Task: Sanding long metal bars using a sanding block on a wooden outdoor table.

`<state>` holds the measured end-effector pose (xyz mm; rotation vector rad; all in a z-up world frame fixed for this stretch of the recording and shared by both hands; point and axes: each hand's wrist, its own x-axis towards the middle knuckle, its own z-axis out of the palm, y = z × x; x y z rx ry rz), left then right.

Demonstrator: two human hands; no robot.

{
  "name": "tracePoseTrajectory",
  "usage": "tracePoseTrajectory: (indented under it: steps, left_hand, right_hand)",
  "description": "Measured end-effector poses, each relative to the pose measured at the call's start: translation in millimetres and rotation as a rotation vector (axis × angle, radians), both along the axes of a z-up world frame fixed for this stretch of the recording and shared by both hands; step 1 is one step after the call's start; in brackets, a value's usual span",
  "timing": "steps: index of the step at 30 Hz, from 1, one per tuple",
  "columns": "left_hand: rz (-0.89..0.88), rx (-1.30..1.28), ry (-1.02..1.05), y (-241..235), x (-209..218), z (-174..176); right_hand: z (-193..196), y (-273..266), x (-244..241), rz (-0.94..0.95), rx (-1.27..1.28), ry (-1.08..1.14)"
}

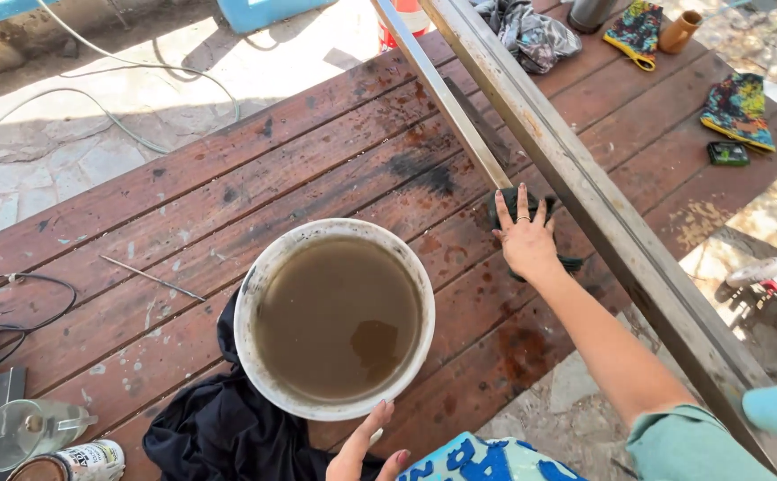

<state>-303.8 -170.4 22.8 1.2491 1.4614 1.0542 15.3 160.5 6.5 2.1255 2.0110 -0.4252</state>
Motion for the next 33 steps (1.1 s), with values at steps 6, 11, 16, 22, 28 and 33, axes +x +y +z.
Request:
tracePoseTrajectory:
  steps: [6,11,16,22,28,33]
  left_hand:
    - [-0.004,0.084,0.110,-2.6,12.6,-67.0]
    - [-0.271,-0.297,-0.293,-36.9,2.3,-224.3]
    - [-0.308,-0.122,0.067,-18.8,11.1,-141.1]
    - [-0.099,-0.146,0.242,9.4,19.5,16.5]
    - [-0.459,-0.124,0.199,13.4,-4.3,37.1]
    - [-0.724,-0.294,0.239,13.4,-7.2,52.4]
  right_hand:
    - [-33.3,108.8,-34.3,0.157,0.140,-0.317]
    - [-13.4,187.8,-69.9,0.190,0.035,-0.206]
    - [-18.2,182.2,-64.0,0.150,0.034,-0.189]
    - [-4.9,64.8,-35.4,0.052,0.018,-0.199]
    - [-16.5,-98.0,29.6,0.043,0.064,-0.263]
    - [-15.8,-236.1,75.1,0.051,0.101,-0.397]
